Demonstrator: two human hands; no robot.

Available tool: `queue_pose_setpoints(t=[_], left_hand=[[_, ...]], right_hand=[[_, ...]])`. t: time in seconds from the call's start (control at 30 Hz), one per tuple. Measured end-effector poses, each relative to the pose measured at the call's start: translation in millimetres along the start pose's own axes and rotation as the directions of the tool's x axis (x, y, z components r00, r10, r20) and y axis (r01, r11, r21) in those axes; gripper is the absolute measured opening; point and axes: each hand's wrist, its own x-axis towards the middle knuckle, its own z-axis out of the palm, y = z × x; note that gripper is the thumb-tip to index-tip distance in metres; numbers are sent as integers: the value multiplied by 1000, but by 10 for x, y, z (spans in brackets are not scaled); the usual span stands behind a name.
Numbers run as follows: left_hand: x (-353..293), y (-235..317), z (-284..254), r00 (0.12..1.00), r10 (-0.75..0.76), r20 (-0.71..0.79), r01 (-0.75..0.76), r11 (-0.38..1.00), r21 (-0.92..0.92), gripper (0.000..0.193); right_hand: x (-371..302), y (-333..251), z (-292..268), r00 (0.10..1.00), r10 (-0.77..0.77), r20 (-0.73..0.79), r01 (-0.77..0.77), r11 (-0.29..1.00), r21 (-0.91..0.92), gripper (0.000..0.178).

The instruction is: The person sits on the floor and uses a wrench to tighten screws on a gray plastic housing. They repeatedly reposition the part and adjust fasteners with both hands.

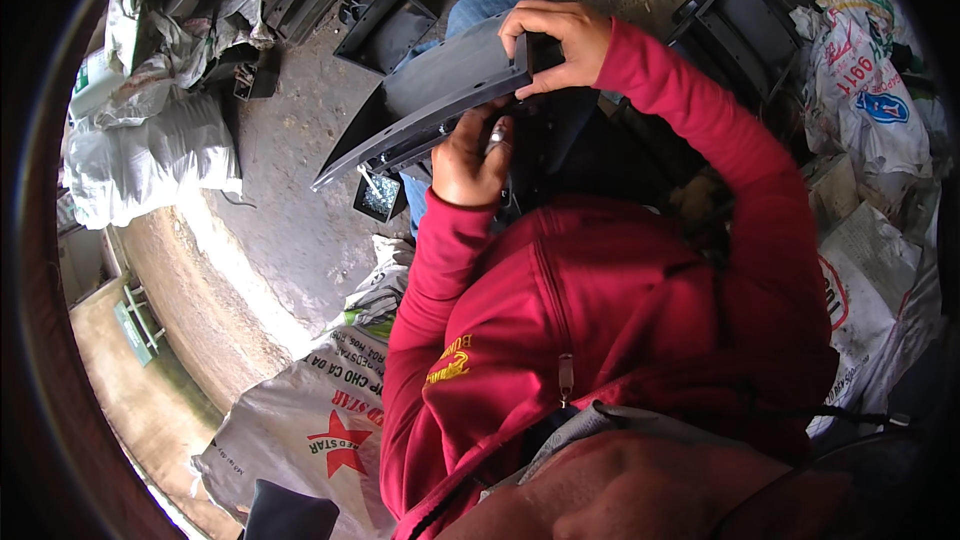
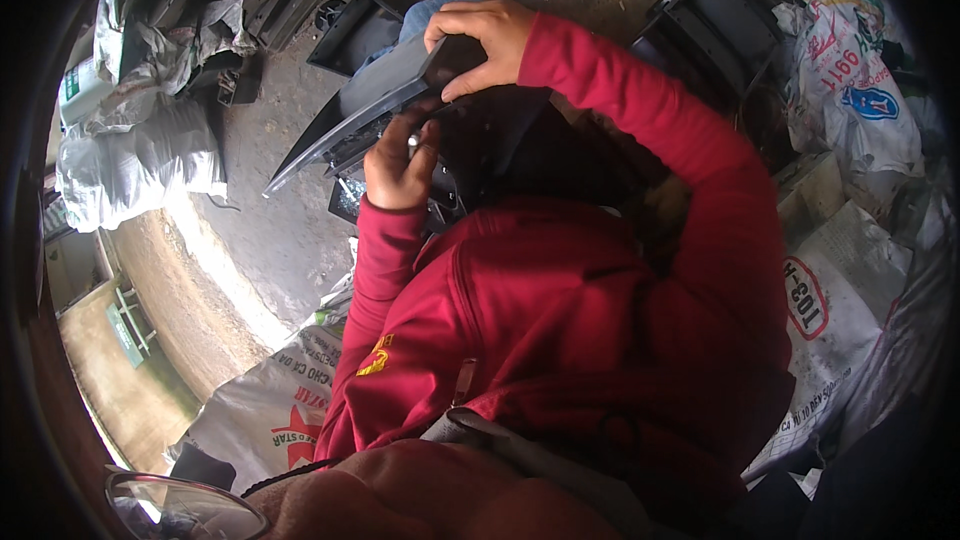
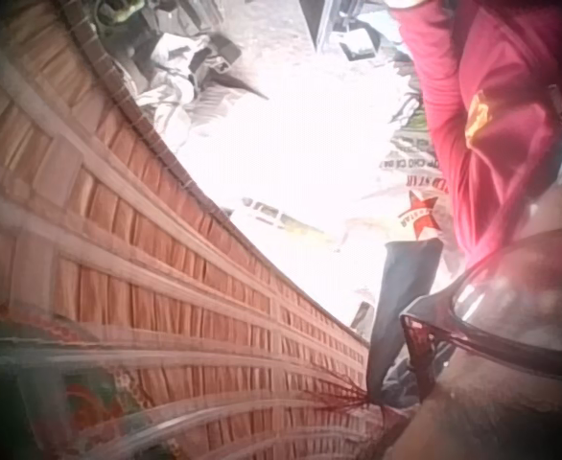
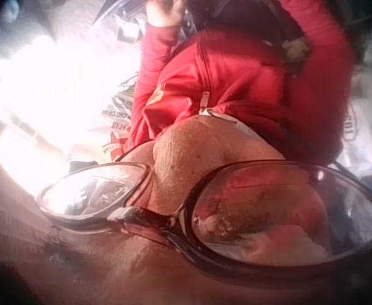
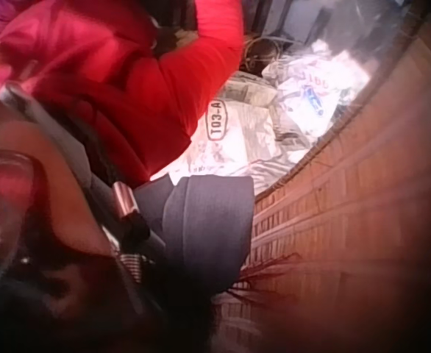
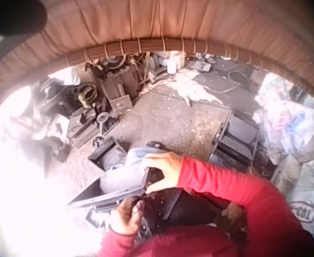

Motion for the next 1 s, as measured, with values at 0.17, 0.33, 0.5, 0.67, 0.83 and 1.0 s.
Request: queue_pose_setpoints(t=[0.17, 0.33, 0.5, 0.67, 0.83, 1.0], left_hand=[[-31, 50, 81, 987, -151, 60, 160, 963, -216, 25], [-55, -54, 189, 954, -276, 113, 283, 716, -638, 20], [-134, 8, 140, 977, -196, 89, 213, 825, -524, 15], [-80, 19, 50, 992, -120, -25, 117, 989, -93, 23], [4, 58, 52, 997, -69, 19, 69, 998, -12, 31], [-65, -129, 154, 977, -199, 73, 207, 823, -529, 33]], right_hand=[[-26, 179, -50, 998, -54, 44, 53, 998, 29, 46], [0, 142, -66, 993, 16, 115, -18, 1000, 9, 45], [-17, 155, -42, 993, 4, 120, -17, 994, 104, 40], [35, 168, -61, 990, 19, 142, -35, 993, 115, 43], [25, 102, 13, 991, 48, 122, -59, 995, 83, 42], [8, 136, -14, 993, -29, 111, 10, 986, 164, 40]])
